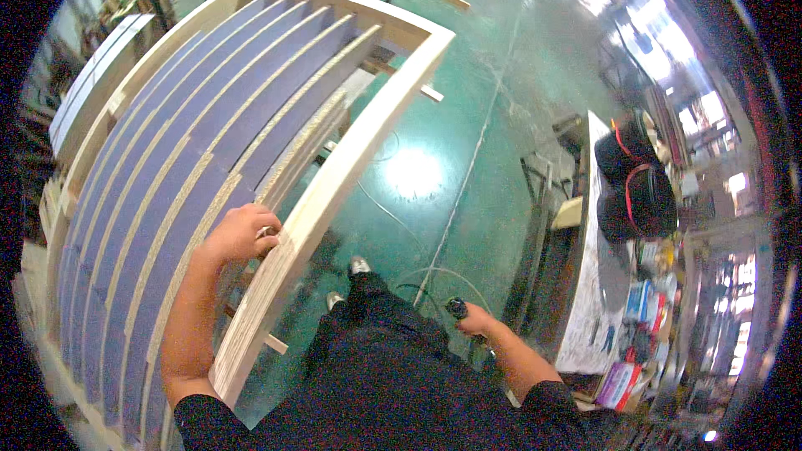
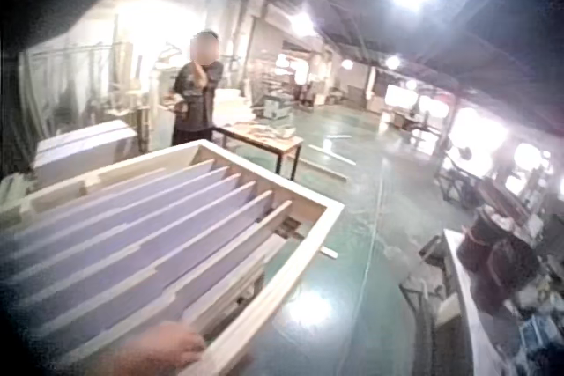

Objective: The person assembles a large wooden frame structure in a workshop. They position long wooden planks onto a base, secure them using a pneumatic nail gun, and then place small wooden blocks as spacers between the planks. The person works on the frame from a standing position, occasionally moving around the structure to access different sides.

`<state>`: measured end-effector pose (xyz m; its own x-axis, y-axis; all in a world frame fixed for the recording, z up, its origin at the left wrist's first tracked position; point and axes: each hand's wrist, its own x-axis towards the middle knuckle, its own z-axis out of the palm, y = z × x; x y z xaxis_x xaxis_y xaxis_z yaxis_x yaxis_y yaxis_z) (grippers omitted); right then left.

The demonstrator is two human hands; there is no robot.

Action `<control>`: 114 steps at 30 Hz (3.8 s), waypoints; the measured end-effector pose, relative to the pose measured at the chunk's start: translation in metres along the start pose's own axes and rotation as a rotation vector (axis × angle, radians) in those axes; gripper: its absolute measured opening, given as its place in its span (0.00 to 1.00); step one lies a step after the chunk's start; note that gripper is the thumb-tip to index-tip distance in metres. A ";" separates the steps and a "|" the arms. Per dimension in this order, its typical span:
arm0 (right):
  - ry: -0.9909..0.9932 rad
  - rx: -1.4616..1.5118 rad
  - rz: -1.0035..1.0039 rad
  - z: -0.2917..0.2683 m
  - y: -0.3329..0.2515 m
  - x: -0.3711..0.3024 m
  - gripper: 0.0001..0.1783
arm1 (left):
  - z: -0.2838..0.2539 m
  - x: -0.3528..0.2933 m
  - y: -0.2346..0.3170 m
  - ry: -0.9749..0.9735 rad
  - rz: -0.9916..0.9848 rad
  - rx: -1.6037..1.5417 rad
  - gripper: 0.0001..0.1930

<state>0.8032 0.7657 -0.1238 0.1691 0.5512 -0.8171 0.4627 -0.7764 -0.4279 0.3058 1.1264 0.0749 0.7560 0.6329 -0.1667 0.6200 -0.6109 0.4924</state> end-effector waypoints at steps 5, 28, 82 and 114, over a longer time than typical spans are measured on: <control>0.038 0.081 0.204 0.038 0.112 -0.010 0.09 | -0.005 0.016 -0.007 -0.129 -0.049 -0.065 0.10; 1.245 0.295 0.338 -0.174 0.329 -0.089 0.30 | 0.068 -0.079 -0.012 0.310 -0.575 0.344 0.35; -0.072 -0.854 -1.738 0.104 -0.500 0.047 0.28 | 0.170 -0.334 0.091 0.974 -1.434 0.025 0.30; -0.002 -0.770 -1.714 0.099 -0.502 0.075 0.27 | 0.151 -0.301 0.102 0.897 -1.698 -0.089 0.40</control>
<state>0.4976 1.1665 -0.0084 -0.8410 0.4785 0.2523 0.3453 0.8339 -0.4306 0.1731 0.8016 0.0465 -0.8708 0.4901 -0.0385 0.4474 0.8224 0.3514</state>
